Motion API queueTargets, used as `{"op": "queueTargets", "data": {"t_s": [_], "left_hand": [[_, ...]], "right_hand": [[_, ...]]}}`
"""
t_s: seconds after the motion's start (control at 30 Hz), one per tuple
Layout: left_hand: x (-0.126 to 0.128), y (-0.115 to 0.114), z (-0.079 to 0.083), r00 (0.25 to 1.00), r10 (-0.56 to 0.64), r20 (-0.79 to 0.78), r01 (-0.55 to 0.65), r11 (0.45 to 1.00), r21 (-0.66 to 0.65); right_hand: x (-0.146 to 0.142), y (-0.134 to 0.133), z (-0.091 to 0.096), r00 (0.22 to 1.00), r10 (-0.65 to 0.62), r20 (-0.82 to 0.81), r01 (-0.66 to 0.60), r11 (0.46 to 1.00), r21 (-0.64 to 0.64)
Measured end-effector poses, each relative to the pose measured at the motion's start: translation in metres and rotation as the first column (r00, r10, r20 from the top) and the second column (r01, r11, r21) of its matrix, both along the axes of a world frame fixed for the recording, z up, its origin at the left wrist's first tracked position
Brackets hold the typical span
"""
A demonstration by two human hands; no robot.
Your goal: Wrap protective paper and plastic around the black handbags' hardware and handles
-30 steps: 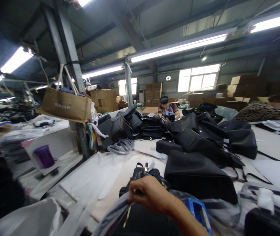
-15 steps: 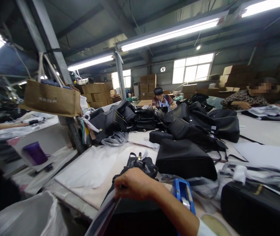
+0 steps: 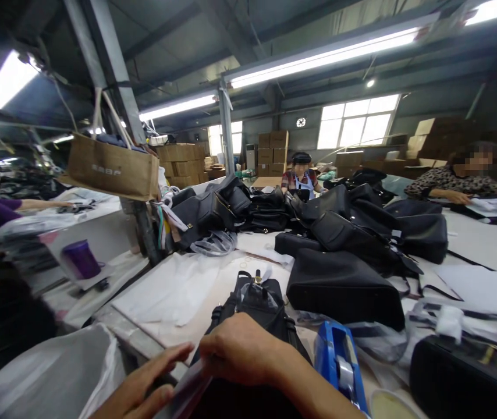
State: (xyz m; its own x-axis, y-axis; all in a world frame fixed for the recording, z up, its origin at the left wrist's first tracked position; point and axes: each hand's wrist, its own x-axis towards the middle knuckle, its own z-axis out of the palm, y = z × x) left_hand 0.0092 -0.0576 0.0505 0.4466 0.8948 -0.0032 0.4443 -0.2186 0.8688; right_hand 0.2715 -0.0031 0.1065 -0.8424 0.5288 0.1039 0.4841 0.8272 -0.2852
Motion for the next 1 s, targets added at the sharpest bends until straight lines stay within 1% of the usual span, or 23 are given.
{"op": "queueTargets", "data": {"t_s": [0.07, 0.1, 0.13, 0.2, 0.27, 0.33, 0.4, 0.47, 0.53, 0.6, 0.67, 0.7, 0.77, 0.83, 0.93, 1.0], "left_hand": [[0.017, 0.017, 0.007, 0.976, -0.217, -0.011, 0.217, 0.976, 0.001], [0.024, 0.024, 0.011, 0.961, -0.276, -0.014, 0.276, 0.961, -0.022], [0.029, 0.029, 0.014, 0.951, -0.308, -0.012, 0.308, 0.950, -0.045], [0.032, 0.035, 0.019, 0.955, -0.295, 0.009, 0.294, 0.950, -0.101], [0.028, 0.037, 0.018, 0.963, -0.248, 0.103, 0.263, 0.946, -0.189], [0.019, 0.038, 0.012, 0.955, -0.168, 0.245, 0.245, 0.911, -0.330], [0.012, 0.039, -0.002, 0.928, -0.050, 0.369, 0.234, 0.849, -0.474], [0.007, 0.041, -0.020, 0.886, 0.087, 0.455, 0.221, 0.783, -0.581], [0.005, 0.043, -0.037, 0.834, 0.214, 0.509, 0.205, 0.735, -0.646], [0.006, 0.045, -0.049, 0.806, 0.294, 0.514, 0.173, 0.713, -0.680], [0.007, 0.045, -0.055, 0.801, 0.333, 0.497, 0.125, 0.719, -0.683], [0.007, 0.045, -0.057, 0.801, 0.342, 0.492, 0.101, 0.732, -0.673], [0.006, 0.044, -0.056, 0.803, 0.339, 0.489, 0.051, 0.780, -0.624], [0.004, 0.042, -0.052, 0.828, 0.328, 0.455, -0.023, 0.829, -0.558], [0.003, 0.038, -0.042, 0.884, 0.346, 0.315, -0.181, 0.873, -0.452], [0.002, 0.036, -0.037, 0.904, 0.370, 0.215, -0.282, 0.892, -0.352]], "right_hand": [[0.001, -0.004, 0.000, 1.000, -0.017, -0.018, 0.017, 1.000, 0.011], [0.001, -0.005, -0.001, 0.999, -0.028, -0.032, 0.028, 1.000, 0.011], [0.002, -0.005, -0.001, 0.998, -0.037, -0.046, 0.037, 0.999, 0.006], [0.002, -0.004, -0.002, 0.997, -0.045, -0.067, 0.044, 0.999, -0.017], [0.000, -0.001, -0.002, 0.995, -0.054, -0.080, 0.050, 0.998, -0.049], [-0.004, 0.003, -0.001, 0.994, -0.068, -0.086, 0.062, 0.995, -0.077], [-0.010, 0.005, 0.000, 0.993, -0.078, -0.092, 0.068, 0.992, -0.102], [-0.016, 0.007, 0.000, 0.991, -0.087, -0.099, 0.072, 0.988, -0.139], [-0.021, 0.008, -0.002, 0.988, -0.123, -0.089, 0.107, 0.980, -0.170], [-0.024, 0.010, -0.006, 0.983, -0.175, -0.050, 0.164, 0.971, -0.173], [-0.026, 0.012, -0.010, 0.976, -0.217, -0.005, 0.213, 0.964, -0.160], [-0.026, 0.014, -0.013, 0.973, -0.230, 0.011, 0.229, 0.960, -0.162], [-0.027, 0.016, -0.017, 0.968, -0.248, 0.028, 0.249, 0.951, -0.184], [-0.028, 0.016, -0.019, 0.965, -0.261, 0.028, 0.261, 0.941, -0.217], [-0.031, 0.015, -0.022, 0.961, -0.278, 0.003, 0.270, 0.931, -0.247], [-0.032, 0.014, -0.023, 0.960, -0.279, -0.007, 0.270, 0.936, -0.227]]}}
